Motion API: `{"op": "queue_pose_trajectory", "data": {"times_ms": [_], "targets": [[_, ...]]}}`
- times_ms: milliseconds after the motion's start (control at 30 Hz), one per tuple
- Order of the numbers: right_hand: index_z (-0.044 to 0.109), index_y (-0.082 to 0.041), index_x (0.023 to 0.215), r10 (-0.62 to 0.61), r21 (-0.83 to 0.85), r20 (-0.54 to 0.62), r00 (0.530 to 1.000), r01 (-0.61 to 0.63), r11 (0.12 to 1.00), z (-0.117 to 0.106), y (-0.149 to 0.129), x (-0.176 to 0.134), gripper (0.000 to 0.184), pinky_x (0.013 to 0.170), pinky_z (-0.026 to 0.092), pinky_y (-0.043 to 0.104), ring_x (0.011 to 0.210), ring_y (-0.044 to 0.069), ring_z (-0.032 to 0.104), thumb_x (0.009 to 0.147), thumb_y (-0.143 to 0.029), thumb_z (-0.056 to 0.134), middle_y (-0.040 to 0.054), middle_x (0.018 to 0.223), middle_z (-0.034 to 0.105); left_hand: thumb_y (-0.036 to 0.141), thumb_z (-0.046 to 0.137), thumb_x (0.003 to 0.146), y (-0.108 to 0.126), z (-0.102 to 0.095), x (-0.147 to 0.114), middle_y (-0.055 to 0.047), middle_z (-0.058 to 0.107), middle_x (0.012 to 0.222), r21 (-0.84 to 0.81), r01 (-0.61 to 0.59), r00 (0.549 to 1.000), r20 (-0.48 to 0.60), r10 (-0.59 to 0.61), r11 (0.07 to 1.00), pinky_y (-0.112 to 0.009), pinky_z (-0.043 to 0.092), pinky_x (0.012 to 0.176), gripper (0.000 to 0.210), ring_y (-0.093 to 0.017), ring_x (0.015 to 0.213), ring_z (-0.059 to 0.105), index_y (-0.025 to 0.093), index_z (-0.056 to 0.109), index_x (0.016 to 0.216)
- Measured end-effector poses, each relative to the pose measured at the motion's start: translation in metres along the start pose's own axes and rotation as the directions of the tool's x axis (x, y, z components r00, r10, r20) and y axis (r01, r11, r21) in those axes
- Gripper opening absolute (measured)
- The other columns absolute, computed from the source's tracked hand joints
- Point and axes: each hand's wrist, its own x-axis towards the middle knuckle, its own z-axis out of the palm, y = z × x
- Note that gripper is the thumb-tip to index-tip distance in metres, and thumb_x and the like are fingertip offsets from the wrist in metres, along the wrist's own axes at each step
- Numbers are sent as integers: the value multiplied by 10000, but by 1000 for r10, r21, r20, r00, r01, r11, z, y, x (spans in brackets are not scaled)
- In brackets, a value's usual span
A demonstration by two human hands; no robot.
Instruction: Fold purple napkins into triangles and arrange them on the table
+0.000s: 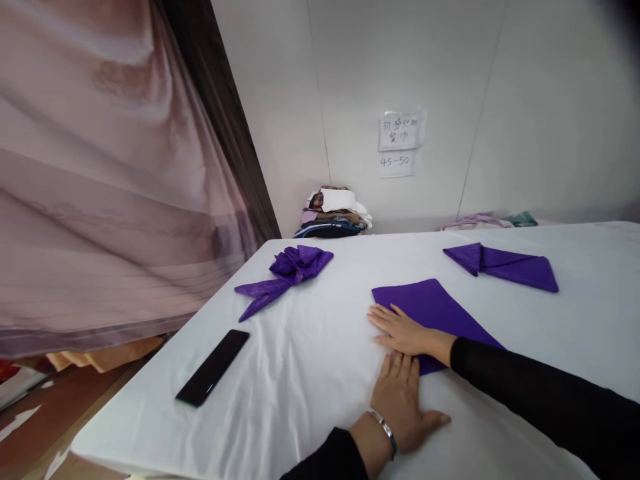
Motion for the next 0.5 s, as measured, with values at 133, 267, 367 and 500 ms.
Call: {"op": "queue_pose_trajectory", "data": {"times_ms": [133, 267, 367, 500], "targets": [[224, -237, 1407, 23, -6, 9, 1000, -23, 1000, 3, 21, 42, 692, 1066, 59, 493, 1352, 236, 61, 848, -645, 184, 63, 1483, 133, 621, 246, 820, 1, 3, 1, -144, 89, 1480, -3, 4, 1000, 2, -4, 1000, -483, 56, 1116, 808, -253, 1356, -26, 65, 153, 1400], [236, -254, 1403, 88, -27, -27, 996, -89, 996, 0, 37, 79, 701, 1061, 49, 503, 1352, 251, 55, 838, -661, 162, 57, 1486, 128, 644, 228, 804, -1, 8, 4, -134, 50, 1480, -31, 10, 1000, 23, -10, 999, -497, 33, 1116, 844, -260, 1353, -49, 60, 124, 1404], [233, -252, 1405, 128, -40, -48, 991, -130, 991, 0, 45, 99, 712, 1057, 55, 510, 1351, 259, 52, 833, -667, 142, 59, 1487, 126, 681, 222, 783, -1, 8, 7, -139, 47, 1472, -47, 20, 998, 59, -17, 999, -508, 52, 1115, 888, -280, 1352, -32, 51, 131, 1402], [223, -242, 1408, 172, -29, -58, 983, -174, 984, 1, 54, 116, 733, 1051, 42, 523, 1351, 269, 39, 826, -677, 130, 58, 1490, 114, 707, 247, 761, 1, 4, 9, -141, 98, 1464, -59, 49, 994, 100, -43, 997, -532, 70, 1108, 919, -315, 1348, 1, 52, 160, 1399]]}}
